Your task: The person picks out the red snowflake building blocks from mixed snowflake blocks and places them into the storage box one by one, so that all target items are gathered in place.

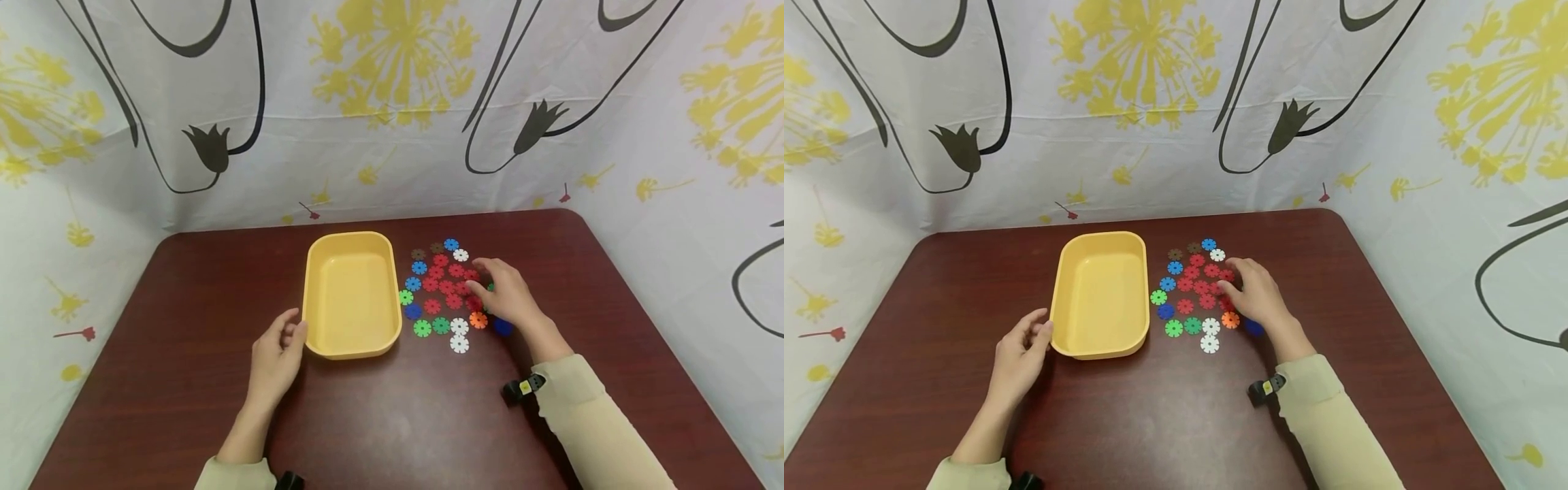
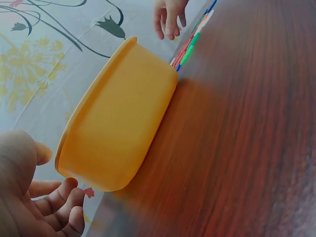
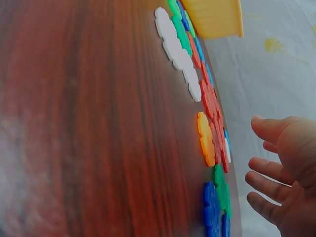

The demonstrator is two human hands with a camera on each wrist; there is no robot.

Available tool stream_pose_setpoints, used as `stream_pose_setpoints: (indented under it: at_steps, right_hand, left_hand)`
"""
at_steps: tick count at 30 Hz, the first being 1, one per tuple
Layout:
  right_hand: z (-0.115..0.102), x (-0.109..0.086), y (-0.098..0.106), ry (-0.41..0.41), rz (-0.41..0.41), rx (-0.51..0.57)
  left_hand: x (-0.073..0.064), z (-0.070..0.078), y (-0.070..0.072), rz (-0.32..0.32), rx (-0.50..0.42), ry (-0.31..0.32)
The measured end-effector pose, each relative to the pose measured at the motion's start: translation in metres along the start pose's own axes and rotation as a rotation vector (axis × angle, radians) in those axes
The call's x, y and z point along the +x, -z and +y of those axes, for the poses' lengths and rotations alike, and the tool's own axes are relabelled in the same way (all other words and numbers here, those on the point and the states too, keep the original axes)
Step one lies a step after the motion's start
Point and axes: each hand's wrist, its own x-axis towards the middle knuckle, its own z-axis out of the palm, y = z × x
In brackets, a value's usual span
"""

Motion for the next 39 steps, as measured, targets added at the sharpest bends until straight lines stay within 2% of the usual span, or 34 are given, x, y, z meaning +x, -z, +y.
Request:
stream_pose_setpoints:
  at_steps: [13, 23, 39]
  right_hand:
    - [0.011, 0.014, -0.004, -0.006, -0.056, -0.036]
    - [0.016, 0.021, -0.007, -0.003, -0.073, -0.066]
    - [0.024, 0.028, -0.006, -0.057, -0.100, -0.096]
  left_hand:
    - [0.000, 0.001, -0.001, 0.003, 0.001, -0.024]
    - [0.000, 0.001, -0.002, -0.023, 0.003, -0.020]
    - [0.001, 0.000, -0.002, -0.034, 0.018, -0.031]
